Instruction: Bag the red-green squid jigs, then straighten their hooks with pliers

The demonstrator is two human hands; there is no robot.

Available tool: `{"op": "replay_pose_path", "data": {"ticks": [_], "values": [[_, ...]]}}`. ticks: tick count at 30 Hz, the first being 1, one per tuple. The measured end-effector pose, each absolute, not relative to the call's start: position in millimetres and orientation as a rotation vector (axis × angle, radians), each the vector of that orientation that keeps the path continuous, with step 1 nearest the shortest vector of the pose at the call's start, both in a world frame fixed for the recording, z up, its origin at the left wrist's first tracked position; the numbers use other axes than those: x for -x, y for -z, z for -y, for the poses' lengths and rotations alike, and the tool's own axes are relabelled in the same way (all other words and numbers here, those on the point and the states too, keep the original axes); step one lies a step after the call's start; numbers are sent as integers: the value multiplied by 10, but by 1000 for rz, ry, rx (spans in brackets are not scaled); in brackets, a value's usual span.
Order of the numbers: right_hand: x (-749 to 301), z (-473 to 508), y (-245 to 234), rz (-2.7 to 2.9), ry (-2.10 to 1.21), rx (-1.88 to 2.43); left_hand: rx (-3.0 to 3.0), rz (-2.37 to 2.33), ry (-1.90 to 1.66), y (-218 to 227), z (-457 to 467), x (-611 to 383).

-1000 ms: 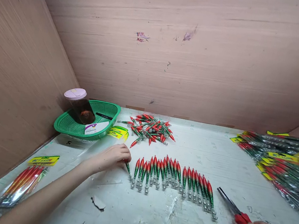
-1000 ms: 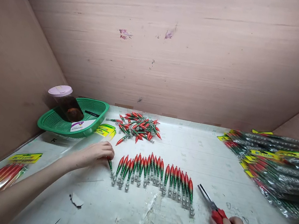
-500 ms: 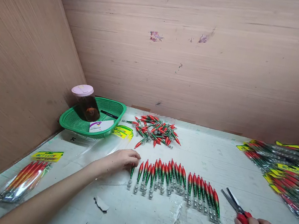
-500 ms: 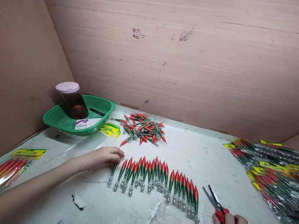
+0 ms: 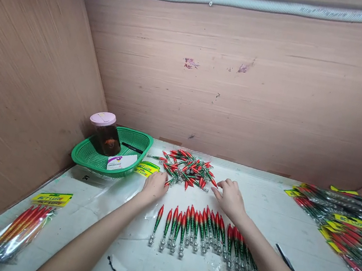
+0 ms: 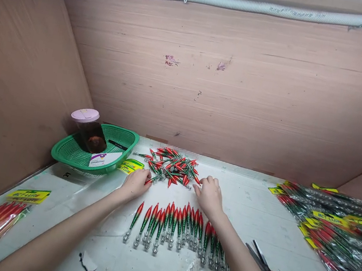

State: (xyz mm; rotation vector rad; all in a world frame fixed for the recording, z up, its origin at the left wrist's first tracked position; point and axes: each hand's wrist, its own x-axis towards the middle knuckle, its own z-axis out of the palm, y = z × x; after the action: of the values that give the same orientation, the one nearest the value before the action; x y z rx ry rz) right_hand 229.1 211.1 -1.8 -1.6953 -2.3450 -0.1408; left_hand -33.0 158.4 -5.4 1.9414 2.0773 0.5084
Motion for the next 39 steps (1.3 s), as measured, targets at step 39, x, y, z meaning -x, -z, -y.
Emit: {"op": "replay_pose_path", "data": {"ticks": [39], "values": [[-2429, -1328, -724, 1304, -1408, 993, -780, -909, -1322, -740, -994, -154]]}}
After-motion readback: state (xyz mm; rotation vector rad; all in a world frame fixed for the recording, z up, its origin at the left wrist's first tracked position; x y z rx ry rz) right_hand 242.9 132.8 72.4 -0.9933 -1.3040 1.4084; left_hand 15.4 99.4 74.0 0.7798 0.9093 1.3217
